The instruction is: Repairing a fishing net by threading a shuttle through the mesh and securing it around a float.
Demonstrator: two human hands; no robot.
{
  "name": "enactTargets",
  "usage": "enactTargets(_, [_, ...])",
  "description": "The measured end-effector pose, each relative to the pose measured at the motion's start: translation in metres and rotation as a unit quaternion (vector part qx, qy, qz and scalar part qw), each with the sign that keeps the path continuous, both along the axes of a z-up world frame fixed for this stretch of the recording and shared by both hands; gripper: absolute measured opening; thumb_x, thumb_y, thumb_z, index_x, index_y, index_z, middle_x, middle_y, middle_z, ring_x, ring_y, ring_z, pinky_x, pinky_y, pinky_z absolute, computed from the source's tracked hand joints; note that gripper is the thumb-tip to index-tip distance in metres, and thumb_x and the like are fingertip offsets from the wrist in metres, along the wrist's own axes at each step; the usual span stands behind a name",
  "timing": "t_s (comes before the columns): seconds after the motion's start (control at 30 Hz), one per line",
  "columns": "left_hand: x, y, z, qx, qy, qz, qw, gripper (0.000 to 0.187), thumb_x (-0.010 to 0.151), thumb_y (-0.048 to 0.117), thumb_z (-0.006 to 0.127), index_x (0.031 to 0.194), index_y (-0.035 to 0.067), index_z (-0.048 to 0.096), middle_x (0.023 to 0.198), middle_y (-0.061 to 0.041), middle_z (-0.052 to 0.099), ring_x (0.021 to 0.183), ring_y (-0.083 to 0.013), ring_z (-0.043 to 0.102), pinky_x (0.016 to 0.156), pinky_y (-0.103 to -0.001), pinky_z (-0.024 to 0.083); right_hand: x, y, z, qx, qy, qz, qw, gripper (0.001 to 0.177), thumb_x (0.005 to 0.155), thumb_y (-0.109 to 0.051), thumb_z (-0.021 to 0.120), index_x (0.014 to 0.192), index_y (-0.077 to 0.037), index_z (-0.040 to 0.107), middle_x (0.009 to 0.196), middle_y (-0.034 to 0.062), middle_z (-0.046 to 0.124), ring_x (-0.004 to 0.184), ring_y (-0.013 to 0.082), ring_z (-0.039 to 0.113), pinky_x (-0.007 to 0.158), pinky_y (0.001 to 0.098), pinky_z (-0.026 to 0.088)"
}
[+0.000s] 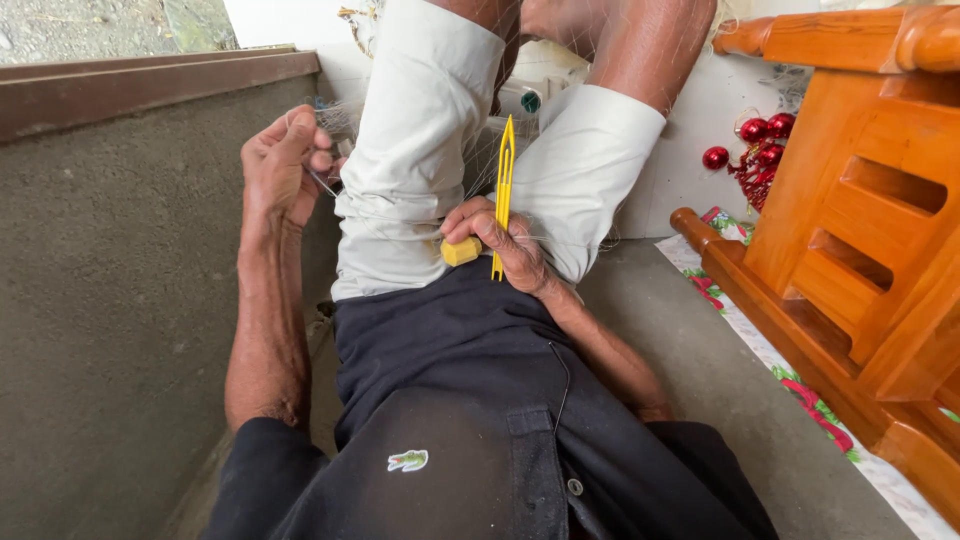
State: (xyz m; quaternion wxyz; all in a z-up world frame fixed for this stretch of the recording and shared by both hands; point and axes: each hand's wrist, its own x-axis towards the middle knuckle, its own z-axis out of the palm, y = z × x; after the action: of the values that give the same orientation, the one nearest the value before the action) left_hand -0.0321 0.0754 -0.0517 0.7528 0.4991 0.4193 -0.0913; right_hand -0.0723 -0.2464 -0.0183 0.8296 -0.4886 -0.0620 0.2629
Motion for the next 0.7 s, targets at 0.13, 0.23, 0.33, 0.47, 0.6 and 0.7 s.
enactTargets(0.13, [0.003, -0.022, -0.024, 0.114, -0.047, 0.027, 0.992, 0.047, 0.115, 0.019, 0.055, 0.148, -0.015, 0.051, 0.068, -0.003, 0.05, 0.049, -0.0047, 0.038, 0.041, -0.023, 0.042, -0.003, 0.0, -0.006, 0.005, 0.0, 0.003, 1.0, 0.047, 0.12, -0.025, 0.043, 0.109, 0.005, 0.078, 0.118, 0.0188, 0.07, 0.111, 0.025, 0.068, 0.096, 0.035, 0.055])
enactTargets(0.23, [0.029, -0.055, 0.017, 0.365, -0.076, -0.225, 0.9, 0.057, 0.108, 0.022, 0.046, 0.145, -0.022, 0.05, 0.154, -0.038, 0.051, 0.148, -0.0452, 0.049, 0.122, -0.045, 0.042, 0.009, -0.006, 0.019, -0.046, 0.007, 0.06, 0.997, 0.041, 0.118, -0.036, 0.046, 0.111, -0.006, 0.073, 0.122, 0.0083, 0.068, 0.113, 0.018, 0.064, 0.107, 0.0336, 0.053])
enactTargets(0.33, [0.052, -0.057, 0.034, 0.264, -0.176, -0.379, 0.87, 0.038, 0.114, 0.021, 0.056, 0.136, -0.009, 0.066, 0.125, -0.015, 0.078, 0.107, -0.019, 0.068, 0.091, -0.033, 0.056, 0.006, -0.006, 0.019, -0.043, 0.014, 0.055, 0.997, 0.044, 0.117, -0.038, 0.046, 0.111, -0.005, 0.073, 0.121, 0.0085, 0.068, 0.113, 0.018, 0.064, 0.107, 0.0332, 0.052])
enactTargets(0.47, [0.06, -0.044, 0.005, 0.182, -0.143, -0.504, 0.832, 0.037, 0.113, 0.022, 0.057, 0.13, -0.008, 0.069, 0.108, -0.006, 0.077, 0.09, -0.0124, 0.06, 0.08, -0.032, 0.054, 0.004, -0.006, 0.018, -0.041, 0.019, 0.049, 0.998, 0.042, 0.117, -0.037, 0.046, 0.111, -0.006, 0.074, 0.122, 0.0083, 0.069, 0.114, 0.018, 0.064, 0.108, 0.0334, 0.052])
enactTargets(0.6, [0.04, -0.027, -0.048, 0.12, -0.031, -0.568, 0.814, 0.037, 0.104, 0.036, 0.066, 0.109, 0.002, 0.08, 0.099, -0.018, 0.077, 0.097, -0.029, 0.07, 0.094, -0.054, 0.053, 0.001, -0.002, 0.01, 0.016, 0.001, -0.001, 1.0, 0.047, 0.12, -0.027, 0.044, 0.111, 0.005, 0.077, 0.118, 0.0187, 0.07, 0.107, 0.0227, 0.066, 0.094, 0.0346, 0.054])
enactTargets(0.7, [0.019, -0.029, -0.052, 0.128, 0.016, -0.528, 0.839, 0.041, 0.105, 0.042, 0.064, 0.101, 0.006, 0.082, 0.089, -0.013, 0.073, 0.085, -0.0236, 0.066, 0.084, -0.049, 0.053, 0.001, -0.003, 0.009, 0.016, -0.006, -0.002, 1.0, 0.047, 0.12, -0.027, 0.043, 0.112, 0.003, 0.078, 0.118, 0.0177, 0.07, 0.107, 0.0219, 0.066, 0.093, 0.0333, 0.054])
